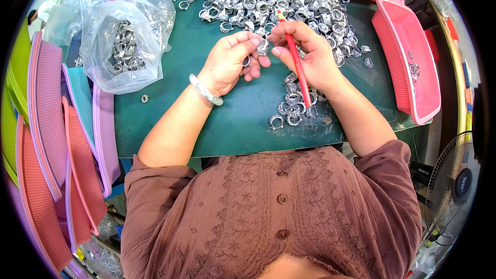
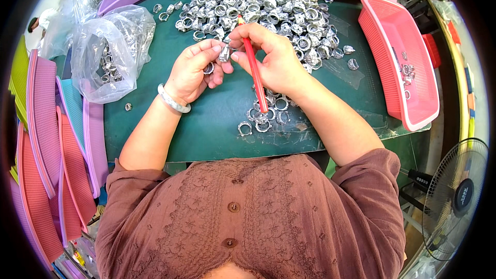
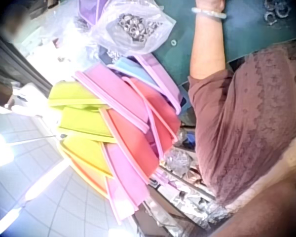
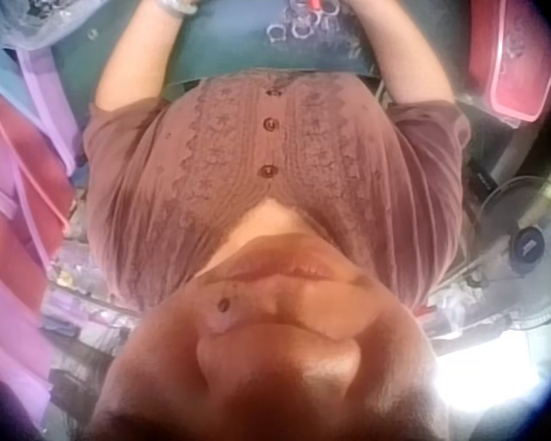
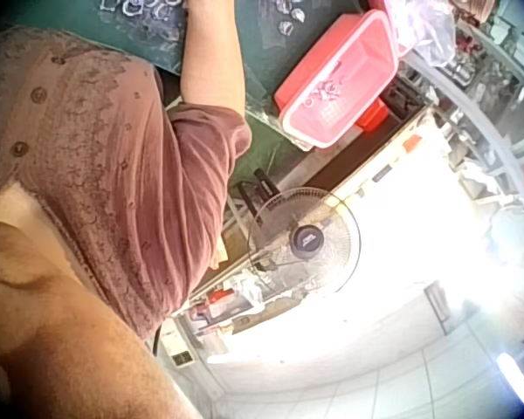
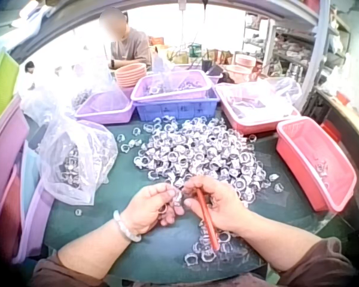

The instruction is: The person sorts small metal rings and circular components on a workstation by hand, using a small red tool to move and organize the items, and occasionally places sorted pieces into pink plastic trays.

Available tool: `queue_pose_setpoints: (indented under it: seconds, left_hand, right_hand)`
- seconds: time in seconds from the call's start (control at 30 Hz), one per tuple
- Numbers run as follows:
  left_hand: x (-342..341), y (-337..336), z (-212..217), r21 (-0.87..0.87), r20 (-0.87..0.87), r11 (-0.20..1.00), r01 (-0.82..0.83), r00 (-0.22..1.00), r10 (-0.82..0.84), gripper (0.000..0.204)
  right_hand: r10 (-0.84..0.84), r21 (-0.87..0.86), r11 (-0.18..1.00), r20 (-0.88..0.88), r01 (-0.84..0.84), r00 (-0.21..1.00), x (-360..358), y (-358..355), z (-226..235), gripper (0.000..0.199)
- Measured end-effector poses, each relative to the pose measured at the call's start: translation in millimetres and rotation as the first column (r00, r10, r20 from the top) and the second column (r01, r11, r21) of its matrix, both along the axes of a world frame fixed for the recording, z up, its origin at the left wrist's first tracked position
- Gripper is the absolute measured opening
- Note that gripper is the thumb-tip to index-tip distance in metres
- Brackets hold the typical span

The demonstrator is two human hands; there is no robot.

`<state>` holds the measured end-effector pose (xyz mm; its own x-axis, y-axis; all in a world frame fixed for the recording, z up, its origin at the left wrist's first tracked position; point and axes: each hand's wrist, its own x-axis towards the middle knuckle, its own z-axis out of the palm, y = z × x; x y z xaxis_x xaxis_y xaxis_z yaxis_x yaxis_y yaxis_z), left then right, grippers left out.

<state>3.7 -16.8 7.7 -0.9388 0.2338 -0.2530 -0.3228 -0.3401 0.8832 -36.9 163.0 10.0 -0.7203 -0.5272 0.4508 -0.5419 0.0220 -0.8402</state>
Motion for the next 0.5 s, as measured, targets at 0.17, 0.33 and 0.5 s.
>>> queue_pose_setpoints:
  seconds: [0.17,0.33,0.5]
  left_hand:
    - [-3,-3,-5,0.142,0.016,0.99,0.022,1.0,-0.025,0.024]
    - [-2,-5,-4,0.217,0.001,0.976,0.02,1.0,-0.02,0.028]
    - [6,8,-4,-0.371,-0.333,0.925,0.079,0.919,-0.212,0.013]
  right_hand:
    - [-0.001,-0.062,0.998,0.004,0.001,1.0,-2,-1,-4,0.026]
    - [-0.043,-0.07,0.997,0.008,0.044,0.999,-4,0,-4,0.022]
    - [-0.087,-0.092,0.992,0.004,0.088,0.996,-5,0,-5,0.021]
